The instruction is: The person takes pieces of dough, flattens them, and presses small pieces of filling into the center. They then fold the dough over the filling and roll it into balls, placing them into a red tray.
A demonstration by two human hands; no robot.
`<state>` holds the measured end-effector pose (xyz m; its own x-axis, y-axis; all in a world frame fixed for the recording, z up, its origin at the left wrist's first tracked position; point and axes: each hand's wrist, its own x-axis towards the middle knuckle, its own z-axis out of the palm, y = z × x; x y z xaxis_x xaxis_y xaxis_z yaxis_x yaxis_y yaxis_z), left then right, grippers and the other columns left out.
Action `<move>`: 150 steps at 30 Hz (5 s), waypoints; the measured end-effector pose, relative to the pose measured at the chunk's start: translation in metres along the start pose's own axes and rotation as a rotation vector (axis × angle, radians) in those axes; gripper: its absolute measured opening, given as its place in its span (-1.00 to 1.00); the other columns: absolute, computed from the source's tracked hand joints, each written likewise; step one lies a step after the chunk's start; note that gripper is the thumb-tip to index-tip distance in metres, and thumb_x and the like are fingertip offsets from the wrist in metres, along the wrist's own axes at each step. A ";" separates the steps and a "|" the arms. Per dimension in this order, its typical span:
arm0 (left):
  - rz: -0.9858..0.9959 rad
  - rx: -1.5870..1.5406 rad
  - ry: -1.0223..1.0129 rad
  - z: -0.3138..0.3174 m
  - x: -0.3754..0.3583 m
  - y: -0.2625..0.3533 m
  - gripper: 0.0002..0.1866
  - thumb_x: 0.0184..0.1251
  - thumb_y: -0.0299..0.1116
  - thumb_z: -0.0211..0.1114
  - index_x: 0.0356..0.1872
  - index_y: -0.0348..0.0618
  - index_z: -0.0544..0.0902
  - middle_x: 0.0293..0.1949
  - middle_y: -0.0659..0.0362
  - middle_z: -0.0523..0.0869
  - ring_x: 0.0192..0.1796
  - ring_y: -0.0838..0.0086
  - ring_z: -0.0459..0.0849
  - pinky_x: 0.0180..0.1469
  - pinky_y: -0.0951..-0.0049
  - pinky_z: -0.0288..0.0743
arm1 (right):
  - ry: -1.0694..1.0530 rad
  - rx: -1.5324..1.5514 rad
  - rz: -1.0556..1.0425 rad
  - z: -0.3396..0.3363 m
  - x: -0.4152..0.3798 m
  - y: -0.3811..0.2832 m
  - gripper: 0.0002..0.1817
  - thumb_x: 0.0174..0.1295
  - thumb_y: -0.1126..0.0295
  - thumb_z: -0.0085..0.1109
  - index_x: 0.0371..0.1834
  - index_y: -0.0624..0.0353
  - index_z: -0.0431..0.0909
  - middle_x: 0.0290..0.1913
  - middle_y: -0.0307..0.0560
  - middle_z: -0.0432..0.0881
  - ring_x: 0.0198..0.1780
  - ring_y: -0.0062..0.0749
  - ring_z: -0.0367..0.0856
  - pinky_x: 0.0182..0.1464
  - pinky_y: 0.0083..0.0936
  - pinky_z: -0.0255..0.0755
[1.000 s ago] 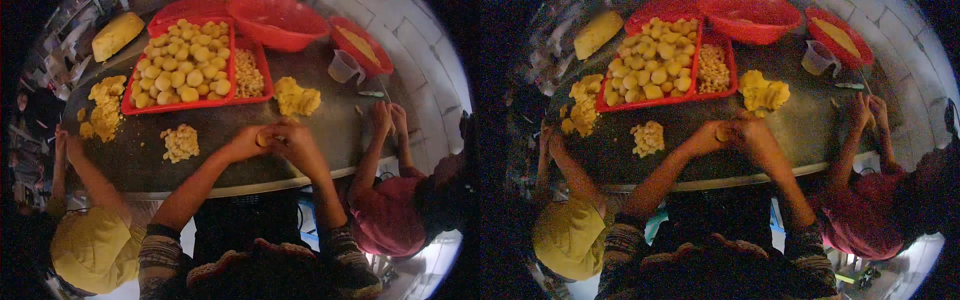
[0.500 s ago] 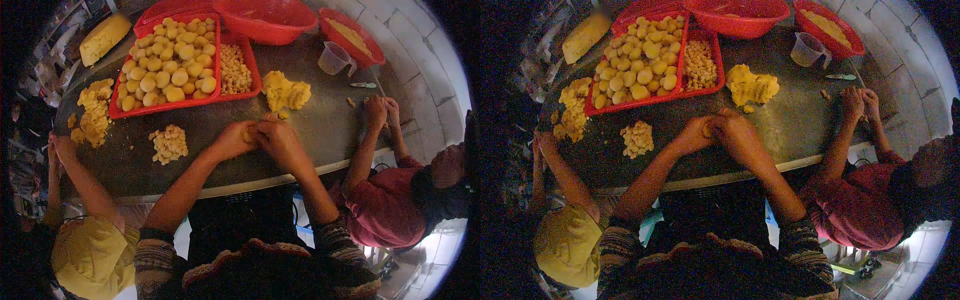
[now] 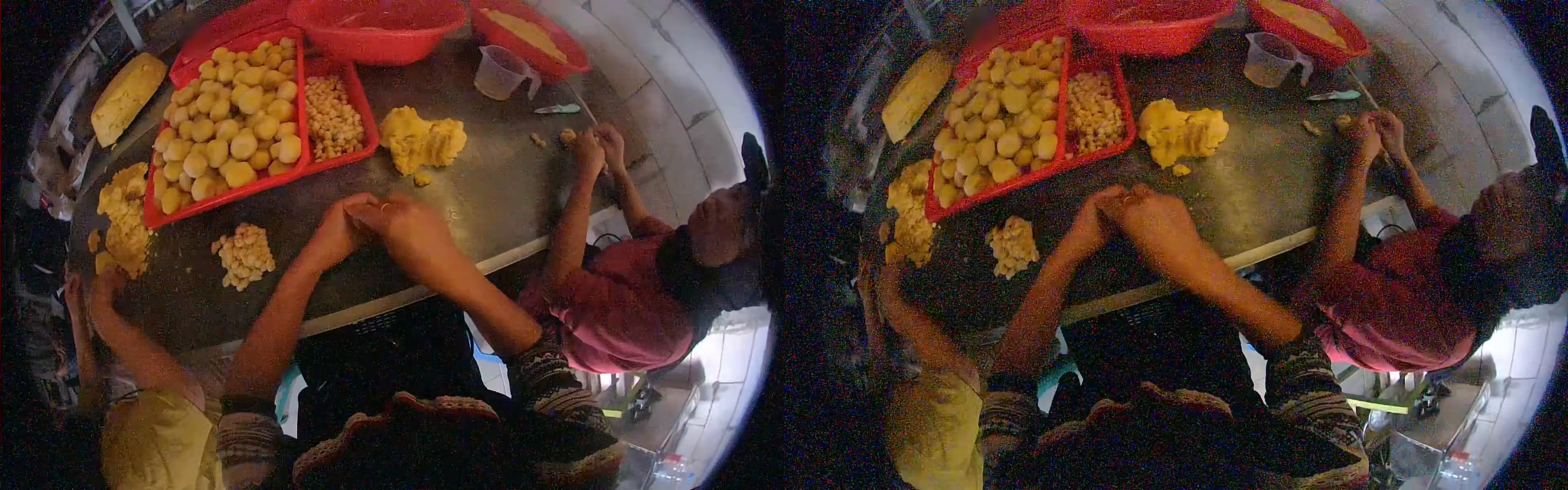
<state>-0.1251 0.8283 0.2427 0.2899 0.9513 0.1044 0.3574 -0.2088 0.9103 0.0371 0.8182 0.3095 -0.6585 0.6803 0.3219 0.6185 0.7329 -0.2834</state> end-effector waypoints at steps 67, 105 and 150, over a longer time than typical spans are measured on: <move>-0.002 -0.001 0.116 0.007 -0.001 0.014 -0.44 -0.02 -0.62 0.30 0.12 -0.14 0.46 -0.18 0.16 0.67 -0.07 0.47 0.62 -0.01 0.46 0.49 | 0.033 0.018 0.015 0.000 -0.004 0.002 -0.52 -0.08 0.71 0.05 -0.12 -0.08 0.65 0.03 -0.06 0.47 0.03 -0.10 0.48 0.03 -0.31 0.42; 0.200 -0.185 0.255 -0.003 -0.003 0.018 -0.74 0.18 -0.18 0.32 -0.35 -0.19 0.59 -0.23 0.13 0.61 -0.09 0.30 0.57 0.04 0.37 0.42 | 0.132 -0.011 0.244 0.005 0.003 0.044 -0.81 0.10 0.40 0.07 -0.25 0.24 0.49 -0.30 0.19 0.52 -0.31 0.14 0.50 -0.29 -0.15 0.37; 0.080 -0.243 0.282 -0.008 0.001 0.003 -0.64 0.46 -0.16 -0.05 -0.43 -0.19 0.54 -0.48 0.25 0.55 -0.34 0.52 0.50 -0.19 0.42 0.43 | 0.188 -0.125 0.189 0.018 -0.011 0.122 -0.76 0.17 0.27 0.19 -0.17 0.15 0.58 -0.25 0.05 0.62 -0.35 -0.06 0.62 -0.29 -0.25 0.47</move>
<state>-0.1307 0.8307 0.2487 0.0403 0.9661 0.2548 0.1125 -0.2578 0.9596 0.1118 0.9008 0.2550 -0.4426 0.7818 0.4392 0.7786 0.5780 -0.2444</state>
